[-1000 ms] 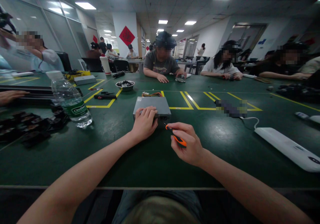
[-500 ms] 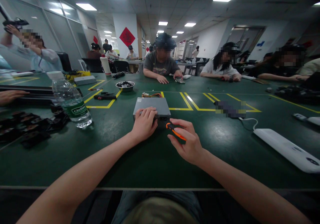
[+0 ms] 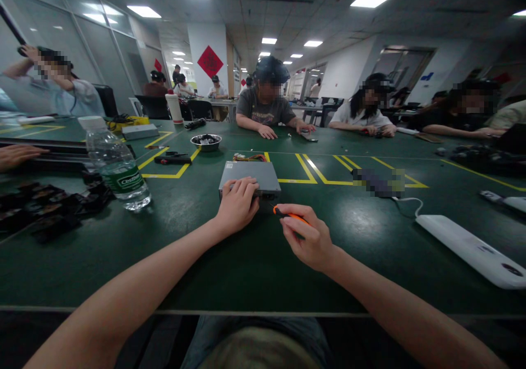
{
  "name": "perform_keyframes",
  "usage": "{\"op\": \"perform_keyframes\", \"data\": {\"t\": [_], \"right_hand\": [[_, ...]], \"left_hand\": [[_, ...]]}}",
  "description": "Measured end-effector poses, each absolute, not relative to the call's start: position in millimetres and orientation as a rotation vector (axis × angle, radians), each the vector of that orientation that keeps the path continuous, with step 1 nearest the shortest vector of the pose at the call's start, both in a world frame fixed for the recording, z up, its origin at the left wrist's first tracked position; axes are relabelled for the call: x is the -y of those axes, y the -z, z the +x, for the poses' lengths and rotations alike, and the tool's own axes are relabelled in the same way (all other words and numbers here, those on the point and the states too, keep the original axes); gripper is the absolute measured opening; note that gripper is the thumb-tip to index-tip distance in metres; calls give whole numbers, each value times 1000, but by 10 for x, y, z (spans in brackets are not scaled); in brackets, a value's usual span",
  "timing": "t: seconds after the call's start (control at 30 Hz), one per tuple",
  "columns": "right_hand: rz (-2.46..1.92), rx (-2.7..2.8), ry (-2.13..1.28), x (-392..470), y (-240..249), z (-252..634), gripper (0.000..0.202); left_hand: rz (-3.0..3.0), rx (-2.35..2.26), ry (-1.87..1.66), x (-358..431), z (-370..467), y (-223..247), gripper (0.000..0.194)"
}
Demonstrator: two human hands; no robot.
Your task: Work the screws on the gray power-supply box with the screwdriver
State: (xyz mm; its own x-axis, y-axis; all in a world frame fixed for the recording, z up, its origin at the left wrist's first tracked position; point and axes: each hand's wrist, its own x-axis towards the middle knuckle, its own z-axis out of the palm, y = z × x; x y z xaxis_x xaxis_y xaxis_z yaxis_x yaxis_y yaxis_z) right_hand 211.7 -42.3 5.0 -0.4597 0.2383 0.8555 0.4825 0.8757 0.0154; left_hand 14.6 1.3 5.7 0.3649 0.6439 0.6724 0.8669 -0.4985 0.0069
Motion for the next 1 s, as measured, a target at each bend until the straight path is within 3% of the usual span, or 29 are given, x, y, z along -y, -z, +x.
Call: {"op": "perform_keyframes", "data": {"t": [0.63,1.0], "right_hand": [[-315,2005,408,420,-171,2253,27],[-462,2001,472,414,-231,2340,18]], "left_hand": [[-2269,1368,895,-23,161,-58,21],[-2280,1351,872,-17,145,-59,21]]}}
